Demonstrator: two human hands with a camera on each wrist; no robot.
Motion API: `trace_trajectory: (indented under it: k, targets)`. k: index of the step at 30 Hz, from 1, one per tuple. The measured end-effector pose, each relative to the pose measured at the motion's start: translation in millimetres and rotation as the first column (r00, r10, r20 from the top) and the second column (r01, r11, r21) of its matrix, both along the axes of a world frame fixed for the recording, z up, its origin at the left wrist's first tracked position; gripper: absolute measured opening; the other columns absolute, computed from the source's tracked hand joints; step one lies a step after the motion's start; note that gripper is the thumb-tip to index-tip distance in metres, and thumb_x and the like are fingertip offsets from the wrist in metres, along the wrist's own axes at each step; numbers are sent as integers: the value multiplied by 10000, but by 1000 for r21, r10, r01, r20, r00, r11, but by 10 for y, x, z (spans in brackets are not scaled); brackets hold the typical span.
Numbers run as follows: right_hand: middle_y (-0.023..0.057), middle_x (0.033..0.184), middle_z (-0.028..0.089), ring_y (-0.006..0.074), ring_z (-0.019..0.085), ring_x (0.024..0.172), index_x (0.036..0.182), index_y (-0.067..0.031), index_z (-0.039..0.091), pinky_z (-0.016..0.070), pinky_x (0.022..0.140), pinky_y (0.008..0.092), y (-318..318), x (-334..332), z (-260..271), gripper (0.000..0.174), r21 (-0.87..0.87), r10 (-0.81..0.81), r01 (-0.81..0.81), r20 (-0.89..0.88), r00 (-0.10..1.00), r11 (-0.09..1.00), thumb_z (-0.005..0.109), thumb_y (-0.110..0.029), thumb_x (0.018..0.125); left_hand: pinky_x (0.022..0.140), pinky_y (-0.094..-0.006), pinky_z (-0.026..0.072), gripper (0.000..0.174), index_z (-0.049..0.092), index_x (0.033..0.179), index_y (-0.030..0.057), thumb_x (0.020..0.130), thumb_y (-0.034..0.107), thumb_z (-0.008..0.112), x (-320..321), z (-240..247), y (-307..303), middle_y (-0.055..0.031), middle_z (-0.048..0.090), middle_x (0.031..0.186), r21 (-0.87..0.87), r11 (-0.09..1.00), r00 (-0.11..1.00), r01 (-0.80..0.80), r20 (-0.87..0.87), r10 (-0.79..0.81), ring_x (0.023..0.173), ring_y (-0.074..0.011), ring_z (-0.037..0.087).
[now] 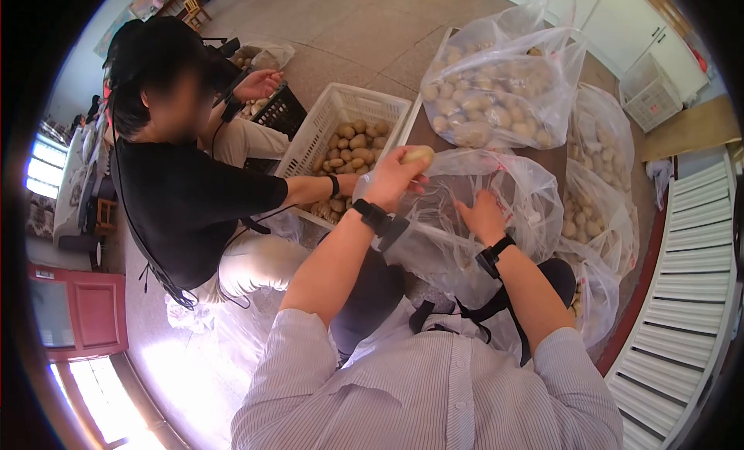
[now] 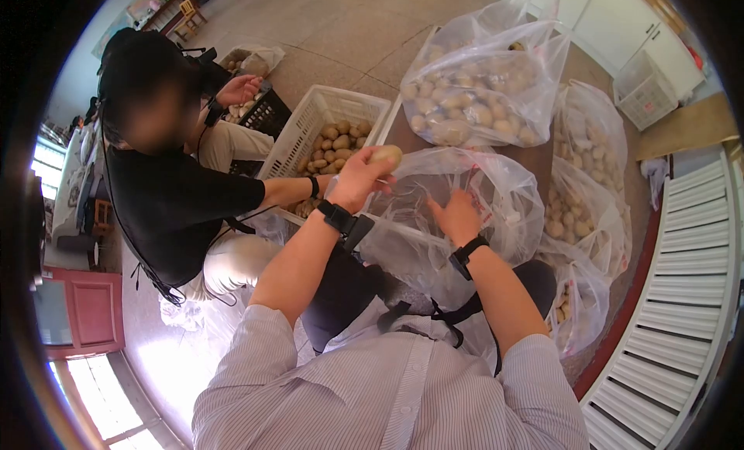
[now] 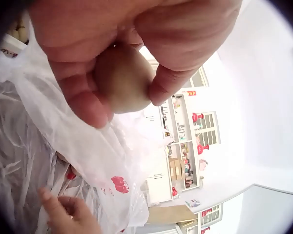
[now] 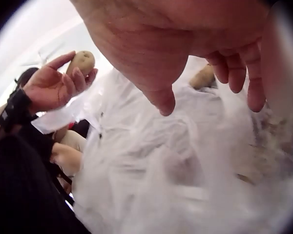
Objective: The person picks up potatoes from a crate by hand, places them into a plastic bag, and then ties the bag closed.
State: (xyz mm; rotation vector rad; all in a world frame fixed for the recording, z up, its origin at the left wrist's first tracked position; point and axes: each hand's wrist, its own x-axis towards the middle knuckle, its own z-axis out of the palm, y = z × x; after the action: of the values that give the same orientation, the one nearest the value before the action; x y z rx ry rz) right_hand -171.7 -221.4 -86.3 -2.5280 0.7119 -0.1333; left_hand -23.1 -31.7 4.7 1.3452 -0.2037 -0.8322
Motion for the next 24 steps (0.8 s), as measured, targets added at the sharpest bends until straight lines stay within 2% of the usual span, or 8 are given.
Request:
trace_trajectory:
  k: [1,2,4,9,13,19,23,24]
  targets:
    - [223,1027,696,393,680,962,1115,22,620,547,820,481,13,-70,38,630,-252,-21,4,-65,998,968,672,-538,834,590,-280,551,416,544,1259,21,913,195,695,37,-26,18,-75,634,1060,-42,996,997,-74,-17,74,777,-160,652]
    - [223,1027,696,393,680,962,1115,22,620,547,820,481,1,-113,84,630,-253,-22,4,-66,998,967,672,-538,834,577,-283,549,404,544,1247,12,917,195,688,80,-52,40,-78,630,1049,-81,986,989,-149,-36,146,766,-166,649]
    - [217,1032,703,397,675,978,1077,22,659,538,844,488,-44,-212,179,572,-146,-52,-4,-378,924,989,664,-493,827,588,-293,554,414,532,1255,12,918,198,682,175,-115,92,-80,629,1050,-93,976,979,-197,-61,192,769,-176,651]
    - [225,1005,703,409,673,954,938,-9,720,539,839,493,-289,-293,-465,414,-24,138,-156,-359,923,987,639,-397,821,641,-351,559,346,533,1226,56,953,246,629,430,-323,249,-90,622,1029,-67,925,919,-375,-155,361,772,-220,645]
    - [231,980,697,398,677,927,887,-14,730,536,823,479,-199,-366,-470,360,135,370,-345,-381,847,929,606,-343,810,655,-372,564,335,521,1224,64,963,252,613,633,-544,407,-107,603,1037,30,880,850,-474,-244,466,783,-243,633]
    - [242,956,697,415,676,911,878,-1,728,531,847,484,74,-482,-494,399,256,492,-422,-384,781,870,577,-367,822,656,-396,581,366,492,1276,53,966,233,572,785,-728,540,-119,570,1116,146,857,799,-495,-311,515,793,-267,630]
    - [246,970,696,412,675,922,865,-4,727,530,847,479,147,-405,42,398,183,402,-358,-391,828,916,616,-384,816,658,-422,580,362,482,1273,39,973,221,576,830,-811,559,-148,561,1097,199,835,768,-513,-328,550,785,-285,618]
    - [237,947,694,409,671,916,869,-5,716,527,845,485,125,-378,111,381,194,305,-252,-331,893,948,631,-373,819,666,-437,579,374,474,1259,20,974,227,599,840,-831,567,-166,556,1083,213,827,758,-521,-329,563,785,-297,609]
